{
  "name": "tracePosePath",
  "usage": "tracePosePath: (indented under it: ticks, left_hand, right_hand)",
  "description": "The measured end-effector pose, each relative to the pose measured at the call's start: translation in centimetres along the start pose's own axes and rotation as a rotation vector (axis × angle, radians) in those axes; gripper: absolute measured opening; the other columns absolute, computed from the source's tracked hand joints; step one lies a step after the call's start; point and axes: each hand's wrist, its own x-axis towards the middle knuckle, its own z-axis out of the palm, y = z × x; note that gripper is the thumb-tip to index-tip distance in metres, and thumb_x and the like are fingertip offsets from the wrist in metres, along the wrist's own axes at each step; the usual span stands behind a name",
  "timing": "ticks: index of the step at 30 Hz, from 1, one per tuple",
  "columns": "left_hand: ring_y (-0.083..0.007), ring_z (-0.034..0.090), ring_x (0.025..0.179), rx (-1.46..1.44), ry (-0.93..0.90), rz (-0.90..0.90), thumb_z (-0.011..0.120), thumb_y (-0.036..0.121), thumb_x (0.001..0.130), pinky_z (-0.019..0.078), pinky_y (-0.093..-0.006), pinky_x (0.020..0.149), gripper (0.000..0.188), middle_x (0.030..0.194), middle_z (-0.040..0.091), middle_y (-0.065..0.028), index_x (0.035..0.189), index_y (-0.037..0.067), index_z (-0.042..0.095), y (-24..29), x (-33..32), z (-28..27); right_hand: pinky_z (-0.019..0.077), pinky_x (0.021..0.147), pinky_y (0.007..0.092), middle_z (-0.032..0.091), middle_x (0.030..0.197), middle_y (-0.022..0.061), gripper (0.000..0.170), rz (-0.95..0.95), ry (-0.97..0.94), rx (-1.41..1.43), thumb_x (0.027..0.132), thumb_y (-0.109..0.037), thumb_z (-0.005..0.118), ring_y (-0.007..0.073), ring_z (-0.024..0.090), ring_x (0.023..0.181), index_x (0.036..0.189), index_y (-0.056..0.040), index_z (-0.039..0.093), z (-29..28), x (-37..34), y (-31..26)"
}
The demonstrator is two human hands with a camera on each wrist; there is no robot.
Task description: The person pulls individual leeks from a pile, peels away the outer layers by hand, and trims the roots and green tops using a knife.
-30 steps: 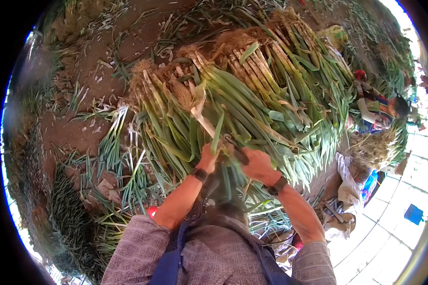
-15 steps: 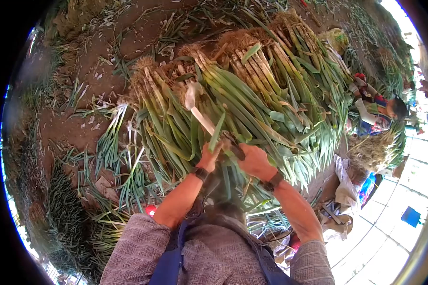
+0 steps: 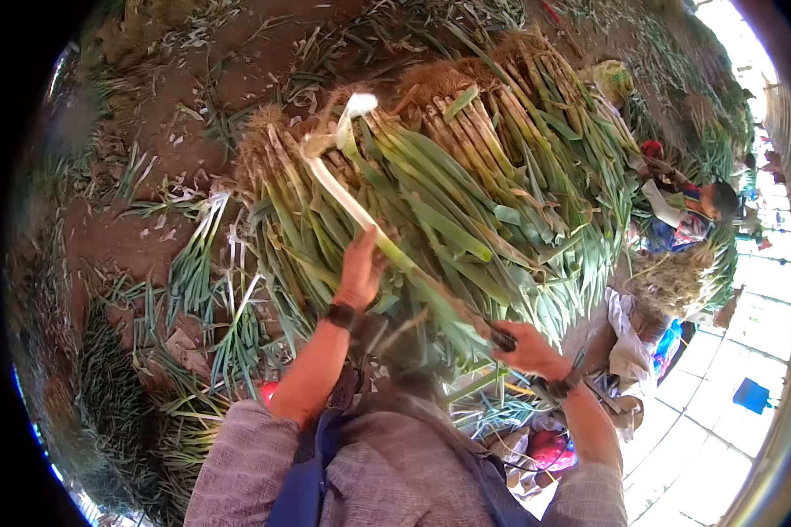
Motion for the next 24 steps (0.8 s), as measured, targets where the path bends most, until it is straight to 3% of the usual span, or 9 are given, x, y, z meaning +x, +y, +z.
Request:
tracePosePath:
  ticks: [5, 7, 9, 11, 13, 15, 17, 22, 24]
  left_hand:
    - [-0.0203, 0.065, 0.098, -0.058, -0.114, 0.073, 0.051, 0.037, 0.100, 0.0565, -0.0398, 0.083, 0.038, 0.114, 0.065, -0.0087, 0.123, 0.006, 0.054, 7.4, 1.6, -2.2]
    - [-0.0209, 0.064, 0.099, -0.027, -0.128, 0.110, 0.049, 0.037, 0.101, 0.0567, -0.0415, 0.082, 0.039, 0.114, 0.065, -0.0086, 0.124, 0.006, 0.054, 9.2, 1.9, -2.4]
    - [-0.0210, 0.063, 0.098, -0.072, -0.180, 0.042, 0.048, 0.036, 0.102, 0.0561, -0.0418, 0.081, 0.039, 0.114, 0.064, -0.0080, 0.127, 0.007, 0.052, 10.0, 1.8, -2.5]
    - [-0.0207, 0.061, 0.096, -0.072, -0.245, 0.077, 0.046, 0.036, 0.103, 0.0549, -0.0445, 0.078, 0.037, 0.112, 0.065, -0.0069, 0.125, 0.008, 0.051, 10.5, 1.9, -2.4]
    - [-0.0203, 0.061, 0.095, -0.216, -0.269, 0.136, 0.044, 0.036, 0.103, 0.0537, -0.0471, 0.077, 0.035, 0.108, 0.064, -0.0062, 0.123, 0.009, 0.052, 10.6, 2.3, -3.1]
    - [-0.0207, 0.061, 0.094, -0.198, -0.203, 0.142, 0.043, 0.037, 0.103, 0.0531, -0.0506, 0.078, 0.034, 0.105, 0.063, -0.0053, 0.121, 0.010, 0.052, 10.6, 2.7, -4.1]
    - [-0.0211, 0.062, 0.094, -0.105, -0.077, 0.010, 0.045, 0.040, 0.102, 0.0533, -0.0489, 0.080, 0.035, 0.104, 0.062, -0.0059, 0.120, 0.010, 0.052, 9.8, 3.9, -5.2]
    - [-0.0198, 0.061, 0.091, -0.065, -0.045, -0.145, 0.050, 0.043, 0.100, 0.0533, -0.0423, 0.081, 0.035, 0.103, 0.062, -0.0057, 0.117, 0.012, 0.052, 5.5, 2.4, -4.9]
    - [-0.0188, 0.060, 0.087, -0.094, 0.014, -0.059, 0.050, 0.044, 0.100, 0.0537, -0.0422, 0.078, 0.035, 0.100, 0.061, -0.0046, 0.115, 0.012, 0.052, 4.0, 2.4, -5.4]
  right_hand:
    - [0.0497, 0.068, 0.0350, 0.066, 0.084, 0.0160, 0.044, -0.040, -0.057, 0.005, 0.076, -0.020, 0.073, 0.0251, 0.063, 0.072, 0.116, -0.0064, 0.063, 0.9, -1.6, -2.0]
    - [0.0493, 0.067, 0.0343, 0.064, 0.080, 0.0137, 0.043, 0.040, 0.054, 0.070, 0.075, -0.020, 0.074, 0.0238, 0.061, 0.070, 0.115, -0.0067, 0.064, 1.5, -0.5, -3.4]
    - [0.0496, 0.066, 0.0368, 0.063, 0.078, 0.0144, 0.041, 0.014, 0.127, 0.111, 0.075, -0.020, 0.072, 0.0278, 0.063, 0.071, 0.114, -0.0092, 0.064, 2.1, 0.6, -5.0]
    - [0.0502, 0.067, 0.0403, 0.065, 0.081, 0.0160, 0.041, -0.118, 0.075, -0.122, 0.075, -0.018, 0.069, 0.0336, 0.064, 0.075, 0.115, -0.0118, 0.063, 2.2, 1.6, -6.2]
    - [0.0506, 0.069, 0.0428, 0.066, 0.086, 0.0179, 0.041, -0.121, 0.075, -0.121, 0.075, -0.017, 0.067, 0.0379, 0.064, 0.080, 0.115, -0.0138, 0.062, 2.5, 2.4, -6.2]
    - [0.0515, 0.066, 0.0368, 0.066, 0.080, 0.0157, 0.046, -0.120, 0.159, -0.195, 0.075, -0.022, 0.074, 0.0325, 0.064, 0.071, 0.117, -0.0087, 0.062, 3.1, 3.1, -6.2]
    - [0.0510, 0.064, 0.0378, 0.066, 0.080, 0.0155, 0.044, -0.126, 0.192, -0.195, 0.075, -0.022, 0.073, 0.0325, 0.064, 0.070, 0.116, -0.0101, 0.063, 3.2, 3.3, -6.6]
    - [0.0503, 0.067, 0.0418, 0.066, 0.082, 0.0163, 0.040, -0.008, 0.119, -0.175, 0.076, -0.023, 0.070, 0.0347, 0.064, 0.075, 0.114, -0.0144, 0.062, 2.5, 3.7, -6.9]
    - [0.0513, 0.073, 0.0445, 0.067, 0.086, 0.0181, 0.039, 0.058, 0.092, -0.189, 0.077, -0.025, 0.068, 0.0385, 0.065, 0.082, 0.114, -0.0145, 0.063, 2.0, 4.3, -6.9]
